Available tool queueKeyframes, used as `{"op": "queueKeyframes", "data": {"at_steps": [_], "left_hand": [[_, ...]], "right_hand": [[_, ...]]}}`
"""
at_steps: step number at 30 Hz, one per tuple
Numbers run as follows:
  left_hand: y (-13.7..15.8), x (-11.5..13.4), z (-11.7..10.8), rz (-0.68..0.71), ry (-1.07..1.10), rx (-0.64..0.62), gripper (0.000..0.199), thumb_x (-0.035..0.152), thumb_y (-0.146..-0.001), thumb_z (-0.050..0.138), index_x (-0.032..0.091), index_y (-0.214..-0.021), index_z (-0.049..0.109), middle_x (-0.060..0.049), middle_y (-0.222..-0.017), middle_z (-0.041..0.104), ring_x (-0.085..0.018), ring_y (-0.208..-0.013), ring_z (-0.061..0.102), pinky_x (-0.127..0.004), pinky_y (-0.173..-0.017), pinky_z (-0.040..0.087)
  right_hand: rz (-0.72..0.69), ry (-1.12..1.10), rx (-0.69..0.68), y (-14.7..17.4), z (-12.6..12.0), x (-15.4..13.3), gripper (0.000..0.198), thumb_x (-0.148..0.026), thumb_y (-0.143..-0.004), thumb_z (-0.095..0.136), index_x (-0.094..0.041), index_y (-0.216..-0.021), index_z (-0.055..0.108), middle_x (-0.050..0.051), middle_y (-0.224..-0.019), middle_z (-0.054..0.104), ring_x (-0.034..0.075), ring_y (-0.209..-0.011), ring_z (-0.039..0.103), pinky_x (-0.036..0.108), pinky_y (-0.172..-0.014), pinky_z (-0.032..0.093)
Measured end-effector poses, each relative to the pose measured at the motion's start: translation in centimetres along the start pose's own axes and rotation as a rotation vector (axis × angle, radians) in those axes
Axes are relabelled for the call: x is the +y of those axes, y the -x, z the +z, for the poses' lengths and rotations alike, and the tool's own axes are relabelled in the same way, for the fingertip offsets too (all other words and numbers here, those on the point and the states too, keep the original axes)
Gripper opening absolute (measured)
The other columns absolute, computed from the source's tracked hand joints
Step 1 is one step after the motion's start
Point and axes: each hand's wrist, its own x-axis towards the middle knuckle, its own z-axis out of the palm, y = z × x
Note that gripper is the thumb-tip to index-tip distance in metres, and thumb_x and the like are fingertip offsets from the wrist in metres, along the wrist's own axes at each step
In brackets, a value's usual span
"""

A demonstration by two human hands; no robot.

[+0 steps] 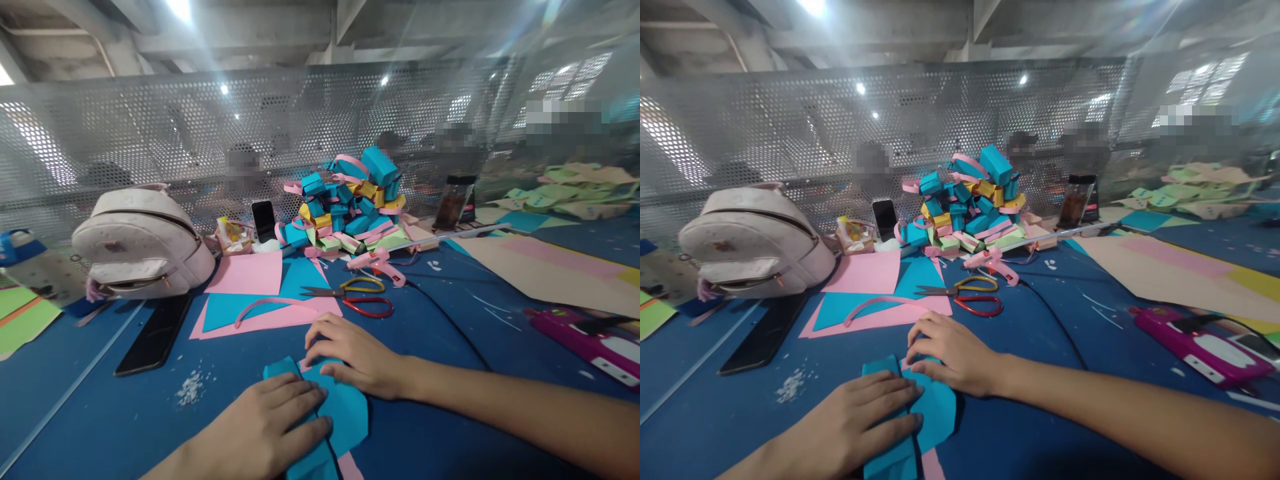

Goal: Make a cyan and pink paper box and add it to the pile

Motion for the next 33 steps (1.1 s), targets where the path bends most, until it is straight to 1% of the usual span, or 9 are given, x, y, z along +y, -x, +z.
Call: {"op": "queueKeyframes", "data": {"at_steps": [5,11,15,18,21,23,25,30,33], "left_hand": [[0.04,-0.03,-0.16,0.004,0.0,-0.028,0.049,0.046,-0.099,0.036,0.012,-0.132,0.05,-0.016,-0.136,0.056,-0.031,-0.119,0.058,-0.047,-0.098,0.048],[-0.13,0.01,-0.48,-0.005,-0.016,0.025,0.037,0.03,-0.101,0.034,0.013,-0.129,0.053,-0.015,-0.13,0.061,-0.028,-0.116,0.061,-0.044,-0.096,0.051],[-0.32,0.06,-0.74,0.007,-0.054,0.022,0.035,0.029,-0.102,0.035,0.013,-0.126,0.055,-0.014,-0.128,0.063,-0.028,-0.114,0.063,-0.042,-0.094,0.052],[-0.45,0.02,-0.88,0.014,-0.081,0.005,0.035,0.029,-0.102,0.034,0.012,-0.124,0.056,-0.014,-0.127,0.064,-0.028,-0.113,0.064,-0.042,-0.093,0.053],[-0.53,-0.05,-0.94,0.023,-0.083,0.006,0.037,0.028,-0.103,0.031,0.011,-0.123,0.057,-0.016,-0.125,0.064,-0.029,-0.112,0.064,-0.042,-0.092,0.054],[-0.52,-0.08,-0.91,0.021,-0.072,0.031,0.036,0.029,-0.103,0.032,0.012,-0.122,0.057,-0.015,-0.125,0.065,-0.028,-0.112,0.064,-0.042,-0.092,0.054],[-0.48,-0.06,-0.84,0.012,-0.062,0.054,0.035,0.03,-0.102,0.035,0.013,-0.122,0.057,-0.015,-0.124,0.065,-0.027,-0.112,0.064,-0.041,-0.093,0.053],[-0.42,0.04,-0.74,0.011,-0.065,0.036,0.033,0.029,-0.101,0.039,0.013,-0.124,0.056,-0.014,-0.126,0.064,-0.027,-0.113,0.063,-0.041,-0.093,0.053],[-0.41,-0.03,-0.74,0.015,-0.081,0.056,0.032,0.028,-0.102,0.038,0.013,-0.123,0.057,-0.014,-0.125,0.065,-0.027,-0.112,0.064,-0.041,-0.092,0.054]], "right_hand": [[-0.002,-0.004,0.0,0.0,0.09,0.1,0.058,-0.058,-0.098,0.025,-0.02,-0.107,0.068,0.009,-0.107,0.057,0.023,-0.106,0.048,0.041,-0.096,0.037],[-0.002,0.002,0.014,0.1,0.2,0.21,0.055,-0.056,-0.099,0.027,-0.02,-0.109,0.068,0.009,-0.108,0.058,0.023,-0.108,0.048,0.041,-0.097,0.036],[0.001,0.004,0.014,0.14,0.31,0.43,0.056,-0.056,-0.099,0.026,-0.02,-0.108,0.068,0.009,-0.109,0.058,0.023,-0.108,0.048,0.04,-0.097,0.036],[0.01,-0.028,0.034,0.13,0.27,0.43,0.054,-0.056,-0.099,0.03,-0.019,-0.121,0.062,0.01,-0.113,0.059,0.024,-0.11,0.048,0.041,-0.098,0.036],[0.002,-0.104,0.054,0.15,0.1,0.33,0.052,-0.053,-0.099,0.036,-0.019,-0.137,0.048,0.011,-0.117,0.059,0.023,-0.112,0.049,0.04,-0.099,0.036],[-0.008,-0.152,0.055,0.2,-0.02,0.28,0.052,-0.05,-0.099,0.038,-0.022,-0.142,0.041,0.01,-0.118,0.061,0.023,-0.112,0.05,0.04,-0.099,0.036],[-0.02,-0.177,0.045,0.28,-0.08,0.26,0.052,-0.05,-0.099,0.039,-0.023,-0.143,0.039,0.009,-0.117,0.063,0.024,-0.113,0.05,0.041,-0.1,0.036],[-0.019,-0.179,0.019,0.37,0.01,0.27,0.053,-0.051,-0.099,0.037,-0.023,-0.144,0.038,0.006,-0.111,0.069,0.023,-0.117,0.049,0.043,-0.104,0.03],[-0.014,-0.167,0.007,0.33,0.12,0.33,0.054,-0.054,-0.099,0.035,-0.023,-0.143,0.039,0.006,-0.112,0.07,0.023,-0.117,0.049,0.043,-0.102,0.031]]}}
